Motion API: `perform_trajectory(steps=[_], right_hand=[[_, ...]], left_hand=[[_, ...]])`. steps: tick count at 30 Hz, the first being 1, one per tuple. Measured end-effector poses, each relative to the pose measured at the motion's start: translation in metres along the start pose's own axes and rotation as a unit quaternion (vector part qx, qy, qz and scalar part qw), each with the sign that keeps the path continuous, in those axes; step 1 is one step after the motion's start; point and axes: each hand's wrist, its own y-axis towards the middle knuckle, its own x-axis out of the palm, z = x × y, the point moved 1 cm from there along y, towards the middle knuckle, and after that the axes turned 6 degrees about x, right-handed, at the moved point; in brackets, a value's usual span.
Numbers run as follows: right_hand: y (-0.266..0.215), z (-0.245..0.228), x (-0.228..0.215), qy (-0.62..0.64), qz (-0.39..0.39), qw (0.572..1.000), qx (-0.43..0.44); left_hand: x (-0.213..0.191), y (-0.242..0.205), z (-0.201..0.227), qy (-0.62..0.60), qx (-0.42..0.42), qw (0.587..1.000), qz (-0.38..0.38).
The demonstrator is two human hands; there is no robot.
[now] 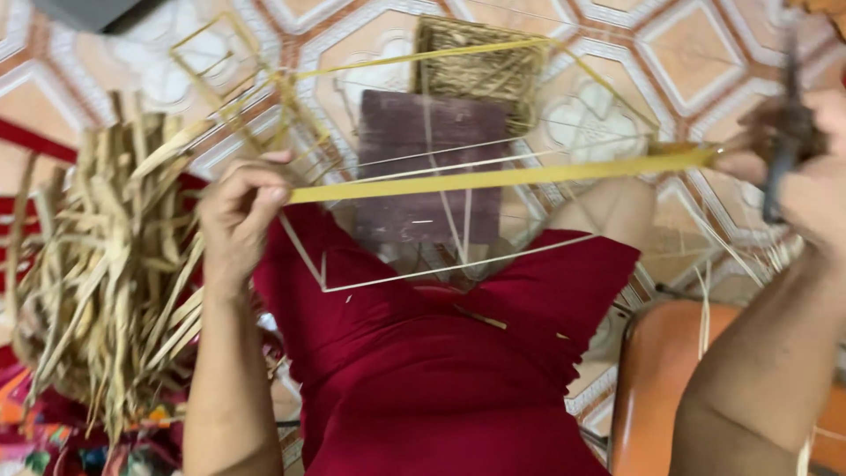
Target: The recorder is assembling a rectangular frame made of bamboo or wooden sticks, securing the joints with yellow tape.
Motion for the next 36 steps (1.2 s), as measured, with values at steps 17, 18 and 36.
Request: perform_trajectory(steps=[17, 18, 36], right_hand=[[0.035, -0.045, 0.055, -0.041, 0.196, 0.979, -0.03], [0.036, -0.048, 0.057, -0.04, 0.195, 0.98, -0.031], [0.043, -0.003, 0.134, 0.363, 0.252, 0.897, 0.009]], left_hand=[[0.021, 0.007, 0.036, 0.028, -0.057, 0.995, 0.077], [0.02, 0.005, 0.027, 0.029, -0.058, 0.995, 0.078], [0.133, 0.092, 0.081, 0.398, -0.056, 0.869, -0.29]])
